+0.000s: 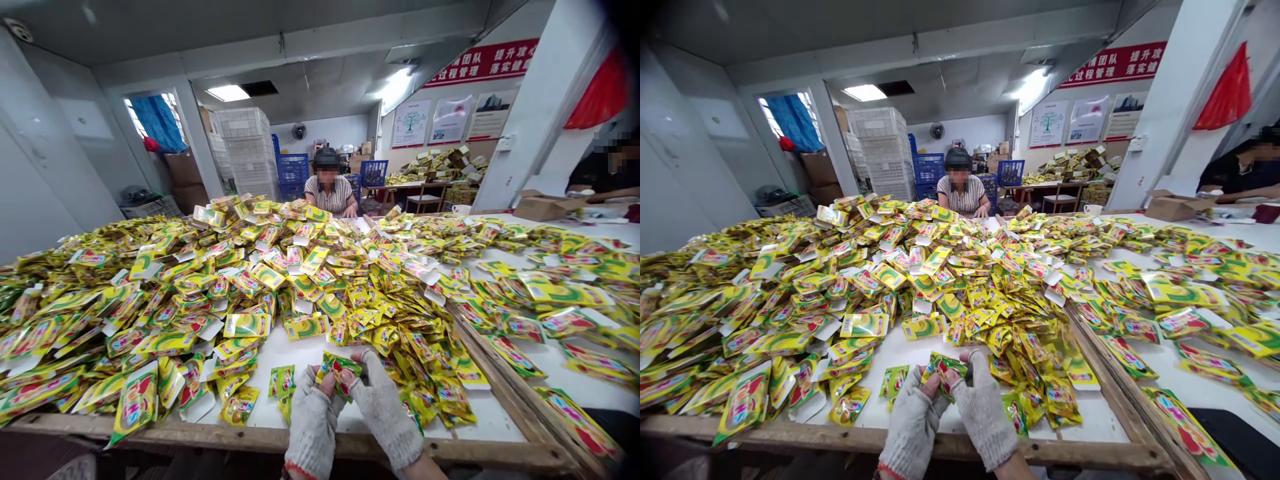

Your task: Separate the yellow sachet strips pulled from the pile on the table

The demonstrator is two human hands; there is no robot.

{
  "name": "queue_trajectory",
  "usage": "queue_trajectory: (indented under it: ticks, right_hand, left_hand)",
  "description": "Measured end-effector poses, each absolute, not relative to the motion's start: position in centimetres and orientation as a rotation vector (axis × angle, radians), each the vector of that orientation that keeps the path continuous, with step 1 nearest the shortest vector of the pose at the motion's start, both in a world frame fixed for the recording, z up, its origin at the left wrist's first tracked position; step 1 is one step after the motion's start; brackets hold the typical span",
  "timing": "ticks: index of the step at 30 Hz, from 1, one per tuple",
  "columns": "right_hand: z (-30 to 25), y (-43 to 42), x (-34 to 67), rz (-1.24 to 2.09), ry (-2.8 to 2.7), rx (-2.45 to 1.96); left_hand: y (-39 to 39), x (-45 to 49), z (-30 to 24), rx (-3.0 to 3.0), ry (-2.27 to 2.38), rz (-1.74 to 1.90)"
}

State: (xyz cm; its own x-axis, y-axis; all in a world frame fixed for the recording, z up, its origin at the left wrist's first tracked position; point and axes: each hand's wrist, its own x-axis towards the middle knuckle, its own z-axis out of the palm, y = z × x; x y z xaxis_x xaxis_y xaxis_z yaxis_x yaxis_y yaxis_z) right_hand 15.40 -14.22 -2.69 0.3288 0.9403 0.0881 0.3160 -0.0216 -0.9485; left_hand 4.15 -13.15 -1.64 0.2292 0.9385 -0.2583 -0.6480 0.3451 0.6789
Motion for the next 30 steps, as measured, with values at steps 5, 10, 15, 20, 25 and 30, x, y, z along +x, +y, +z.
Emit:
queue_trajectory:
  ticks: [5,10,15,20,25,30]
  right_hand:
    - [-2.2,-13.5,16.9,0.938,-1.029,-1.362]
    - [-3.3,-12.9,18.9,1.007,-0.877,-1.389]
    - [-4.2,-12.9,19.5,0.950,-0.857,-1.543]
    - [-2.8,-13.2,18.3,0.915,-0.950,-1.683]
    - [-1.8,-12.4,16.8,0.789,-0.992,-1.659]
    - [-1.6,-11.9,17.2,0.733,-1.128,-1.644]
  left_hand:
    - [-10.3,4.4,-1.5,1.290,0.888,1.116]
    - [-3.1,1.9,0.1,2.447,1.666,0.758]
    - [-1.2,-0.8,0.0,2.700,1.584,0.466]
    - [-3.6,-1.8,-0.2,2.609,1.590,0.360]
    - [-4.3,-1.4,0.9,2.563,1.580,0.366]
    - [-6.7,-1.7,0.9,2.542,1.301,0.542]
